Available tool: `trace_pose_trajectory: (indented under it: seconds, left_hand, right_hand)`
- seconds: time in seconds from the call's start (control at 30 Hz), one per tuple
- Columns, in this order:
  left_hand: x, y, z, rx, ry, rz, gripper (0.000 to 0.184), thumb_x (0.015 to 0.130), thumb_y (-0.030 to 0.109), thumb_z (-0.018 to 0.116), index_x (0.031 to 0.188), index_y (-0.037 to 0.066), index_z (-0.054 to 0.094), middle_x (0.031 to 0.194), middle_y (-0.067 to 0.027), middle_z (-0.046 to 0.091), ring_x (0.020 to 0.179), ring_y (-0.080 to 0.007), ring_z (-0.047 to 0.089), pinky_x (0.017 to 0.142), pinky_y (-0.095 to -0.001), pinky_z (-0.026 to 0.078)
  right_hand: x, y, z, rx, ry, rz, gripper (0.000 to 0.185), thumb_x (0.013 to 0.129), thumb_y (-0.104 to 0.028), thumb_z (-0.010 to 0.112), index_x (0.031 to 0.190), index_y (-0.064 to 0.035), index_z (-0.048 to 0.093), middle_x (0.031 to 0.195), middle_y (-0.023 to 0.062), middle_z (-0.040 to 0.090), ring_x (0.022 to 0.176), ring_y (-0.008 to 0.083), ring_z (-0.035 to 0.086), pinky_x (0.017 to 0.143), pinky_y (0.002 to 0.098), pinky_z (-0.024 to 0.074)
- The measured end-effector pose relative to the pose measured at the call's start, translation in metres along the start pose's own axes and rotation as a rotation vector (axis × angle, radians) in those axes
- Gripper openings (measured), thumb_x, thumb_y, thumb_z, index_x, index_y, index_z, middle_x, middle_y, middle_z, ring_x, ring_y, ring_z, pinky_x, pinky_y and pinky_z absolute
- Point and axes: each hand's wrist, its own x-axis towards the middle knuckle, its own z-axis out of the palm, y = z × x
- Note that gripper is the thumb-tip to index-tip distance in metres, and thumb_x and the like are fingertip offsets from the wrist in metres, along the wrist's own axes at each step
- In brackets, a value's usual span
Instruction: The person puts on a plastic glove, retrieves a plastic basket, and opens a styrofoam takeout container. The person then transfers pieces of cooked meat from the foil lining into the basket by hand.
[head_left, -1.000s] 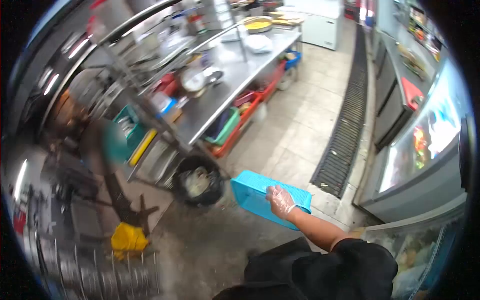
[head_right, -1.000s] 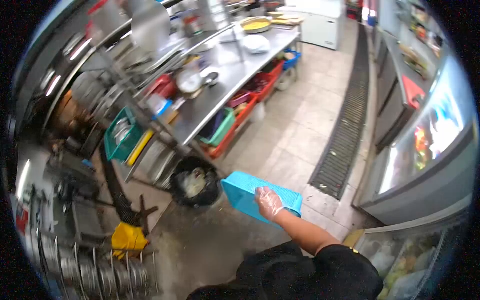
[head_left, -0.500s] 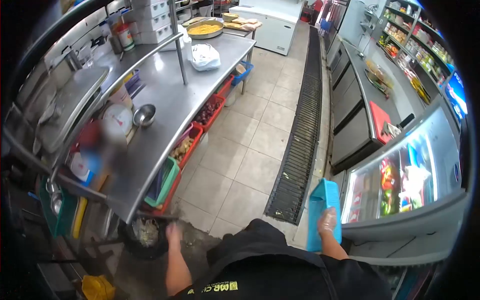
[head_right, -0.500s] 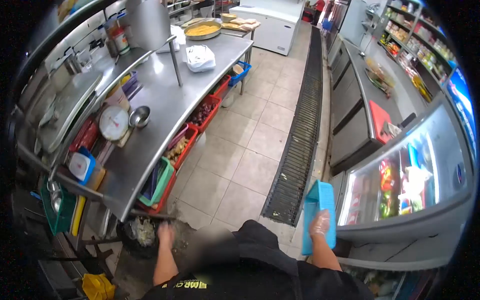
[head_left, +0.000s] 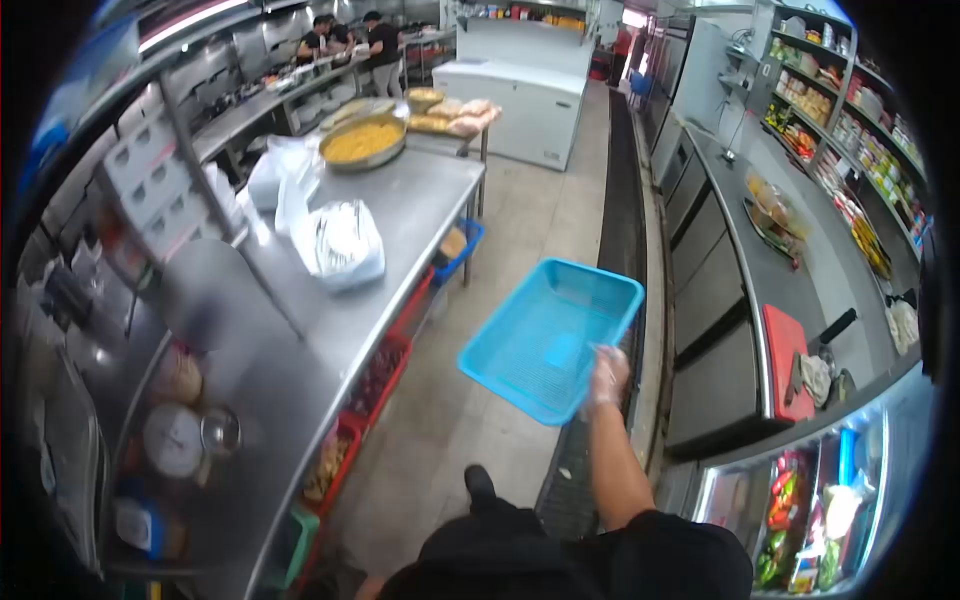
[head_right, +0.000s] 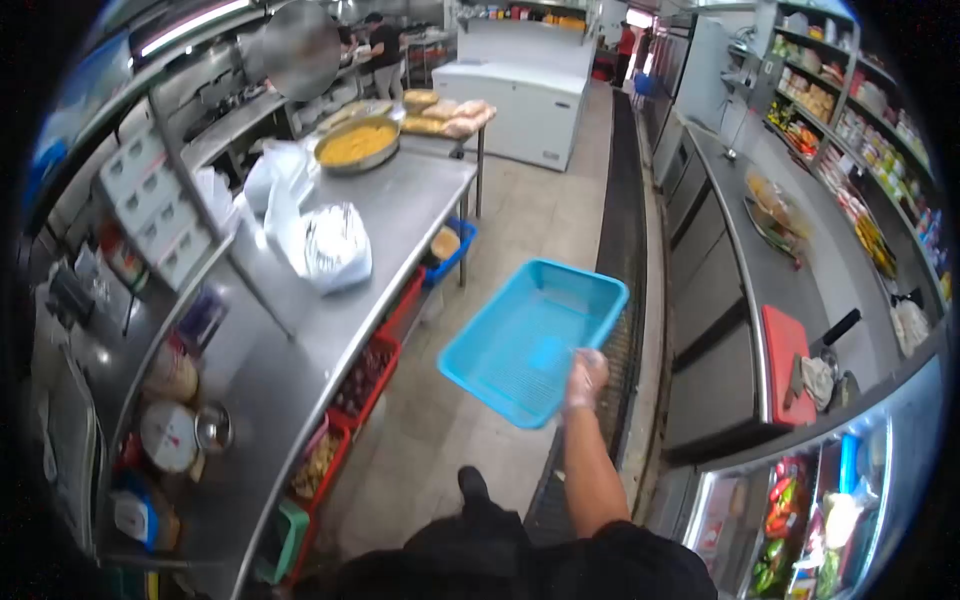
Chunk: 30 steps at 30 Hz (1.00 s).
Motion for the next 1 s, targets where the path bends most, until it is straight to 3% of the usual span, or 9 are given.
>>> trace_pose_trajectory:
  seconds: [0.23,0.37,0.47,0.57,0.6,0.63,0.7,0.83,1.0]
  left_hand:
    - [-0.016,0.006,-0.042,0.061,0.158,-0.130,0.044,0.103,0.032,0.050,0.135,0.003,0.053,0.129,-0.0231,0.058,0.114,-0.0278,0.059,0.099,-0.0423,0.046]
    - [-0.062,-0.006,-0.045,0.041,0.301,-0.273,0.041,0.103,0.031,0.049,0.132,0.003,0.055,0.128,-0.0225,0.059,0.113,-0.0280,0.059,0.098,-0.0426,0.047]
    - [-0.091,-0.015,-0.044,0.074,0.343,-0.310,0.039,0.103,0.030,0.049,0.130,0.003,0.056,0.127,-0.0220,0.060,0.113,-0.0282,0.060,0.098,-0.0429,0.047]
    - [-0.100,-0.025,-0.037,0.109,0.351,-0.275,0.037,0.103,0.029,0.048,0.128,0.003,0.057,0.126,-0.0215,0.060,0.112,-0.0284,0.060,0.097,-0.0431,0.048]
    - [-0.097,-0.024,-0.038,0.115,0.366,-0.256,0.036,0.103,0.028,0.048,0.128,0.003,0.057,0.126,-0.0213,0.060,0.111,-0.0284,0.061,0.097,-0.0432,0.048]
    - [-0.095,-0.028,-0.038,0.121,0.385,-0.242,0.036,0.103,0.028,0.048,0.127,0.003,0.058,0.126,-0.0211,0.061,0.111,-0.0285,0.061,0.097,-0.0432,0.048]
    - [-0.104,-0.042,-0.044,0.148,0.419,-0.223,0.035,0.103,0.027,0.047,0.126,0.003,0.059,0.125,-0.0208,0.061,0.111,-0.0286,0.061,0.096,-0.0434,0.048]
    - [-0.141,-0.102,-0.079,0.263,0.479,-0.172,0.033,0.103,0.025,0.046,0.123,0.003,0.060,0.124,-0.0201,0.062,0.110,-0.0289,0.062,0.095,-0.0437,0.049]
    - [-0.226,-0.257,-0.046,0.396,0.489,-0.144,0.031,0.104,0.024,0.045,0.120,0.003,0.062,0.123,-0.0193,0.063,0.108,-0.0292,0.062,0.094,-0.0440,0.050]
  right_hand:
    - [0.155,-0.140,0.312,0.563,-0.011,0.449,0.013,0.084,-0.011,0.062,0.075,-0.0116,0.052,0.073,-0.0012,0.051,0.064,0.0127,0.047,0.057,0.0330,0.0414]
    - [0.187,-0.183,0.425,1.063,-0.164,0.406,0.007,0.083,-0.012,0.064,0.087,-0.0068,0.063,0.085,0.0072,0.063,0.082,0.0194,0.059,0.075,0.0384,0.0525]
    - [0.215,-0.104,0.567,0.487,-0.499,0.285,0.037,0.088,-0.030,0.061,0.106,0.0011,0.069,0.098,0.0130,0.071,0.084,0.0274,0.064,0.080,0.0446,0.0518]
    - [0.081,-0.130,0.499,-0.204,-0.580,-0.274,0.048,0.093,-0.042,0.050,0.101,-0.0001,0.072,0.108,0.0223,0.070,0.094,0.0373,0.067,0.083,0.0501,0.0505]
    - [0.012,-0.110,0.497,0.222,-0.460,0.024,0.046,0.096,-0.039,0.048,0.104,0.0003,0.071,0.105,0.0231,0.069,0.099,0.0390,0.066,0.086,0.0506,0.0494]
    - [-0.058,-0.126,0.428,0.006,-0.611,-0.188,0.049,0.100,-0.039,0.044,0.103,0.0025,0.069,0.105,0.0249,0.068,0.103,0.0396,0.064,0.089,0.0502,0.0475]
    - [-0.187,-0.080,0.358,0.074,-0.870,0.220,0.056,0.104,-0.043,0.037,0.106,0.0042,0.067,0.111,0.0268,0.066,0.105,0.0408,0.061,0.095,0.0493,0.0435]
    - [-0.428,0.071,0.177,-0.379,-1.453,0.038,0.071,0.105,-0.053,0.020,0.108,-0.0020,0.069,0.117,0.0268,0.065,0.118,0.0420,0.057,0.111,0.0461,0.0371]
    - [-0.527,-0.024,0.028,-0.242,-1.940,-0.172,0.064,0.103,-0.055,0.034,0.088,-0.0097,0.076,0.096,0.0163,0.072,0.098,0.0324,0.066,0.095,0.0420,0.0472]
